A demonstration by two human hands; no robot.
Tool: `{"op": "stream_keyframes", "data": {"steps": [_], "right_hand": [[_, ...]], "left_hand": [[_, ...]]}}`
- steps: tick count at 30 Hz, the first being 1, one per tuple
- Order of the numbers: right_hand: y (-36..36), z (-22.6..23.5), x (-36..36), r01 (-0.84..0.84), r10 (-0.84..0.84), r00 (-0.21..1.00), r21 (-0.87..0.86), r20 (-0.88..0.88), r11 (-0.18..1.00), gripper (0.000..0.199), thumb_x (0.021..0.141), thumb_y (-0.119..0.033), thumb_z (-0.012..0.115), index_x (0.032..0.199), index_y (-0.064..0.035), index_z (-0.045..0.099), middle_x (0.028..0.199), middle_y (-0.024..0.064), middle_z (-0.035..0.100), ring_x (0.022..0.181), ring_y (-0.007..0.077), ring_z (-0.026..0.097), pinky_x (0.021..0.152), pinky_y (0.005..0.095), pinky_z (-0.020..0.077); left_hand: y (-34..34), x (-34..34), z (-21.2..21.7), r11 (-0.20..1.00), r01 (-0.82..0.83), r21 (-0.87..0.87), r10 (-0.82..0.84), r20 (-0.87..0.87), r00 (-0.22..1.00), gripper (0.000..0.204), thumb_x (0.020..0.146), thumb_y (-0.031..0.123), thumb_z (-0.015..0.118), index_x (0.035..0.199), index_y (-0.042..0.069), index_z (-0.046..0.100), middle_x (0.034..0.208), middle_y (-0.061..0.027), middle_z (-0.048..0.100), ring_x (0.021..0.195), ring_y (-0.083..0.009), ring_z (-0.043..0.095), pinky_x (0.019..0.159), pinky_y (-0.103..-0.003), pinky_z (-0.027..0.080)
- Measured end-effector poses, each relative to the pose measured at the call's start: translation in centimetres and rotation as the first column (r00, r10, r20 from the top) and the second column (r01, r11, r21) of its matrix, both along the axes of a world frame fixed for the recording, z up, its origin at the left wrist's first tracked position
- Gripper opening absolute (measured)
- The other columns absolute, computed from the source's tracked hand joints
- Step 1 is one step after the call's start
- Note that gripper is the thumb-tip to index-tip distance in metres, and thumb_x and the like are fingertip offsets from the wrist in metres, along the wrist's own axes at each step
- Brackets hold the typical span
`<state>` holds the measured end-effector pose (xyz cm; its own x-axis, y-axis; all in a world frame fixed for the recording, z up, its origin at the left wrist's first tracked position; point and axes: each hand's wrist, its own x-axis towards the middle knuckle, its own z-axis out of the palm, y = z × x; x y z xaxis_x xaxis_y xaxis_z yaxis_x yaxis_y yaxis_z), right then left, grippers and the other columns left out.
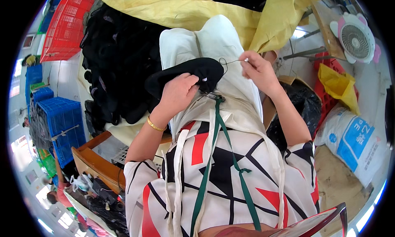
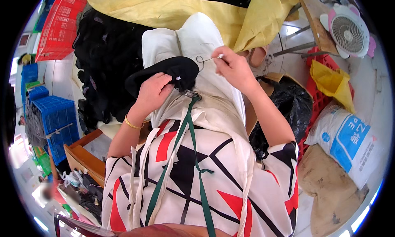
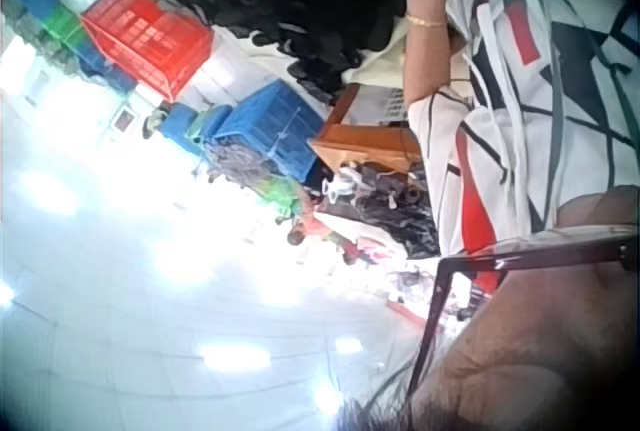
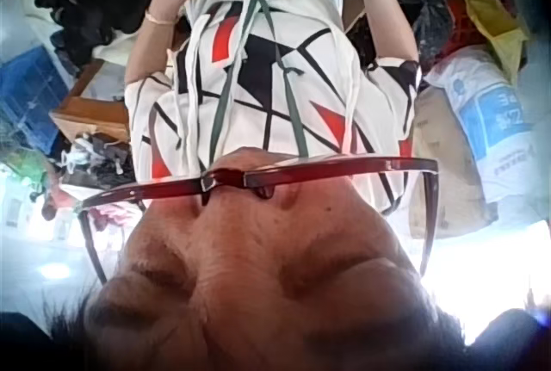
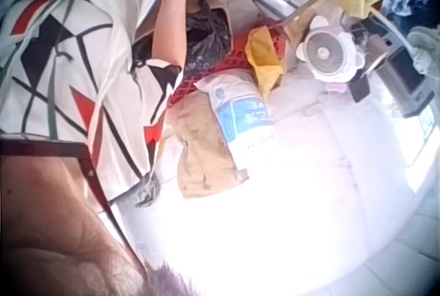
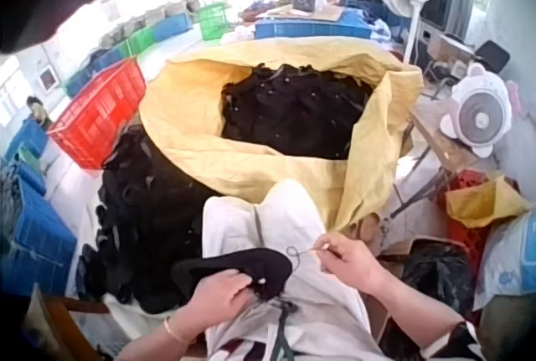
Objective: The person is hand-sewing a black slipper using a needle and thread. They repeatedly insert the needle into the slipper's sole and pull the thread through to secure the parts. The person works on a single slipper placed on a white cloth on their lap.
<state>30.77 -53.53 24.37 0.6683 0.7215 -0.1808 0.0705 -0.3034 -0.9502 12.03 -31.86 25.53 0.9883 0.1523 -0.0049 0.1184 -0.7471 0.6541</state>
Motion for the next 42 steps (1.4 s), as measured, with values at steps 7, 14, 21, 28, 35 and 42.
{"op": "stream_keyframes", "data": {"steps": [7,14,21,28,35,42], "right_hand": [[6.4,-2.7,-3.3,-0.436,0.320,0.732,0.053,0.602,0.899,0.021,0.088,-0.021,0.069,0.096,-0.0041,0.062,0.081,0.0115,0.061,0.078,0.0310,0.059,0.070,0.0388,0.0491],[7.2,-5.3,-4.9,-0.224,0.194,0.955,0.115,0.226,0.968,0.020,0.089,-0.019,0.071,0.082,-0.0035,0.060,0.073,0.0101,0.058,0.065,0.0251,0.056,0.060,0.0358,0.0455],[6.8,-7.1,-6.8,0.047,-0.063,0.990,0.122,0.125,0.991,0.020,0.089,-0.018,0.071,0.080,-0.0034,0.060,0.071,0.0094,0.057,0.062,0.0234,0.053,0.056,0.0341,0.0436],[7.1,-5.6,-5.9,-0.077,0.008,0.937,0.185,0.350,0.980,0.019,0.085,-0.019,0.070,0.076,-0.0062,0.061,0.074,0.0125,0.060,0.068,0.0338,0.059,0.058,0.0410,0.0467],[7.4,-4.9,-6.9,-0.013,-0.020,0.974,0.143,0.225,0.990,0.019,0.087,-0.020,0.071,0.080,-0.0052,0.061,0.075,0.0114,0.059,0.068,0.0307,0.058,0.062,0.0389,0.0484],[5.8,-2.0,-4.6,-0.210,0.213,0.976,-0.058,0.053,0.976,0.035,0.095,-0.033,0.067,0.097,0.0018,0.066,0.081,0.0062,0.063,0.075,0.0157,0.058,0.070,0.0311,0.0491]], "left_hand": [[0.4,-0.7,-2.4,0.980,0.176,0.096,-0.171,-0.057,0.984,0.008,0.082,0.007,0.062,0.089,0.004,0.064,0.085,-0.0114,0.059,0.085,-0.0322,0.059,0.071,-0.041,0.050],[1.7,-0.6,-3.5,0.856,-0.125,-0.501,-0.007,-0.254,0.967,0.016,0.088,0.013,0.063,0.093,-0.002,0.063,0.086,-0.0101,0.060,0.082,-0.0234,0.057,0.074,-0.033,0.047],[0.8,-0.1,-5.4,0.875,-0.104,-0.473,0.010,-0.197,0.980,0.021,0.085,0.017,0.073,0.090,0.000,0.061,0.083,-0.0083,0.060,0.078,-0.0190,0.056,0.072,-0.032,0.046],[0.8,-0.4,-5.3,0.816,-0.164,-0.555,0.047,-0.220,0.974,0.019,0.085,0.014,0.072,0.086,0.000,0.059,0.081,-0.0063,0.057,0.074,-0.0166,0.053,0.068,-0.031,0.045],[0.2,-1.3,-4.8,0.917,-0.063,-0.395,0.076,0.019,0.997,0.016,0.084,0.011,0.069,0.084,0.003,0.056,0.076,-0.0107,0.052,0.072,-0.0280,0.052,0.067,-0.037,0.042],[1.4,-1.3,-2.7,0.952,-0.107,-0.288,0.165,0.186,0.969,0.017,0.083,0.010,0.071,0.087,0.003,0.056,0.075,-0.0101,0.051,0.071,-0.0294,0.050,0.065,-0.038,0.042]]}}
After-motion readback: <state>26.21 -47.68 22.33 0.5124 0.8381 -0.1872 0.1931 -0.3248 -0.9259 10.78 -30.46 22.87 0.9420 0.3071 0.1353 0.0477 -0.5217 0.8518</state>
